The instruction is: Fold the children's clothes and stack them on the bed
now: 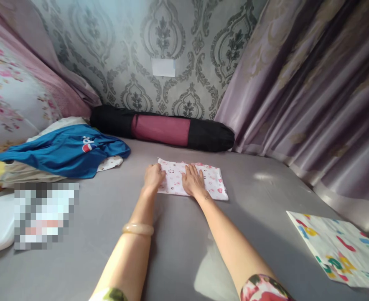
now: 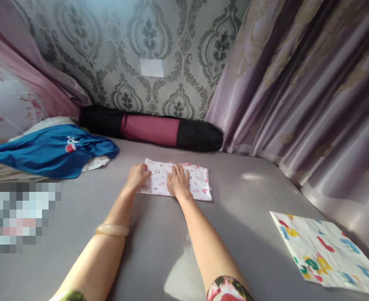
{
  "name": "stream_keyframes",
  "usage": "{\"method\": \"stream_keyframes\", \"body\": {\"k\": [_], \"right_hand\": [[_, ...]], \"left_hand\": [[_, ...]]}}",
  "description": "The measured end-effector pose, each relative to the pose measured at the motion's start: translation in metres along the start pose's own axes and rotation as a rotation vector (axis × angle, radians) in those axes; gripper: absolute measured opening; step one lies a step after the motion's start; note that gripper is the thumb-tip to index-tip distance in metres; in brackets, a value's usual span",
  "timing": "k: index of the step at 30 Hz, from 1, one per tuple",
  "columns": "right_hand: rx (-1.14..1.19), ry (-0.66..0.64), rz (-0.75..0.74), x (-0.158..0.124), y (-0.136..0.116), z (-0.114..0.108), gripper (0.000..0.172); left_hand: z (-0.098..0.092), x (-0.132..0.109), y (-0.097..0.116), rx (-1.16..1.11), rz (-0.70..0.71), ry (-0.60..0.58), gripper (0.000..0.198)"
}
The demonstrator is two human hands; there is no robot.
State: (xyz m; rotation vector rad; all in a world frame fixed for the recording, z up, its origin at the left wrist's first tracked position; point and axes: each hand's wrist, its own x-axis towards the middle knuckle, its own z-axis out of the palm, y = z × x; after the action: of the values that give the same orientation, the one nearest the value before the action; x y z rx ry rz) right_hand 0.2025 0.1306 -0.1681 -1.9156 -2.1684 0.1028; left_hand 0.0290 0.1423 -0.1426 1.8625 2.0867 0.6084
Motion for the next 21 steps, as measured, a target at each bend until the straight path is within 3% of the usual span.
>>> {"method": "stream_keyframes", "body": {"k": [9, 16, 21], "right_hand": [[-0.024, -0.031, 0.005, 0.003, 0.000, -0.002, 0.054], [0.015, -0.050, -0.018, 0.011, -0.021, -0.008, 0.053], [0.030, -0.002, -0.035, 0.009, -0.032, 0.005, 0.054]], "left_hand": [[0.005, 0.005, -0.008, -0.120, -0.052, 0.032, 0.033], [0.007, 0.009, -0.012, -0.149, -0.036, 0.063, 0.032], [0.004, 0.015, -0.018, -0.388, -0.174, 0.143, 0.029]]}}
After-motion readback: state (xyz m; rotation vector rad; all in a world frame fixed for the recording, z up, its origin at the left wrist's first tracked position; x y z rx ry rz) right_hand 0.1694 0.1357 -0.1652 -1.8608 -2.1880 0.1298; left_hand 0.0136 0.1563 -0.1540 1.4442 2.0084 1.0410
